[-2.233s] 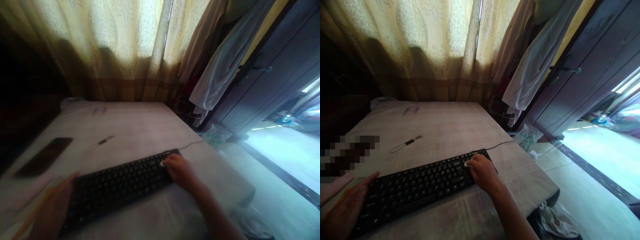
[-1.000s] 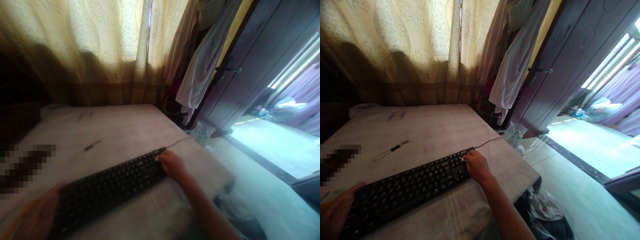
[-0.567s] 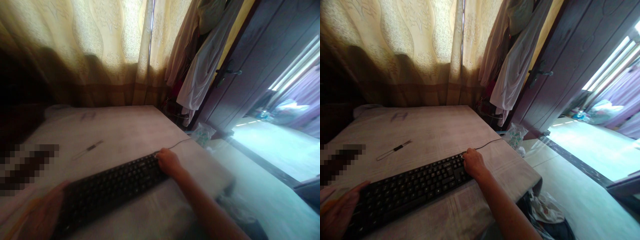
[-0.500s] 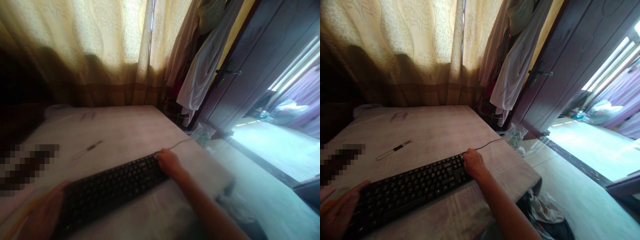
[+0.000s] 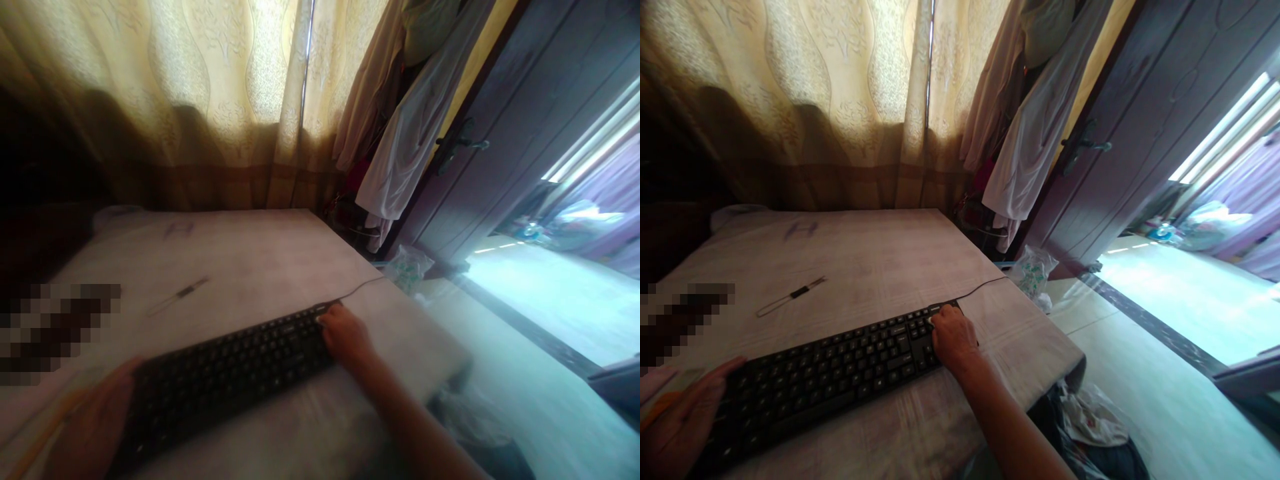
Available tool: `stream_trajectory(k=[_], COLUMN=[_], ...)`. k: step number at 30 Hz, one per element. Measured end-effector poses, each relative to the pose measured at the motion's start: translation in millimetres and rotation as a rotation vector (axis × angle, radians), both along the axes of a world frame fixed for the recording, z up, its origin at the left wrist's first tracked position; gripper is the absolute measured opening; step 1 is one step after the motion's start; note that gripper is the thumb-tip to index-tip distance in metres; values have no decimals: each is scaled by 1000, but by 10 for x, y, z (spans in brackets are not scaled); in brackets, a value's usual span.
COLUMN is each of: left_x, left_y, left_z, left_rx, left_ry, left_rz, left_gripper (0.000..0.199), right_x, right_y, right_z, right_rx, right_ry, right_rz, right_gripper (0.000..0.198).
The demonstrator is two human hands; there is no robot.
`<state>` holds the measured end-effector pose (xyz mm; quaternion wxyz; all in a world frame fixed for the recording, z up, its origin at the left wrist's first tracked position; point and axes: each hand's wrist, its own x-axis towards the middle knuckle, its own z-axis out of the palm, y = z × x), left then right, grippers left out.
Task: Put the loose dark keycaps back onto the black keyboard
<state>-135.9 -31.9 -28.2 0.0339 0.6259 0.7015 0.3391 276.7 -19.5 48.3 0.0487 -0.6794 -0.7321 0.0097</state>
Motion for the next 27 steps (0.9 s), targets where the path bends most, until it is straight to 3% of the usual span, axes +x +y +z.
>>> stream_trajectory(k=[3, 8, 13, 16, 19, 21, 24, 27], left_x=[-8, 32, 38, 54, 187, 337, 558, 695], left_y=[-7, -34, -21, -45, -140, -215, -269, -233], left_z=[0, 56, 115, 136, 148, 138, 94, 57], left_rx=[-110, -127, -139, -31, 189, 294, 314, 317], left_ry=[-196, -259, -206, -69, 181, 336, 533, 626], left_rz=[-26, -3, -5, -42, -193, -386, -639, -718], left_gripper=[49, 48, 54, 58, 53, 46, 56, 69], right_x=[7, 13, 77, 186, 285, 299, 231, 126], right_y=[-66, -182, -294, -216, 32, 228, 436, 492], right_z=[-27, -31, 32, 121, 201, 224, 201, 144], right_rx=[6, -5, -56, -38, 72, 92, 37, -29], right_ry=[-8, 16, 98, 225, 333, 375, 406, 418], right_rz=[-21, -29, -4, 64, 125, 195, 316, 346], right_gripper=[24, 27, 23, 24, 27, 28, 28, 28])
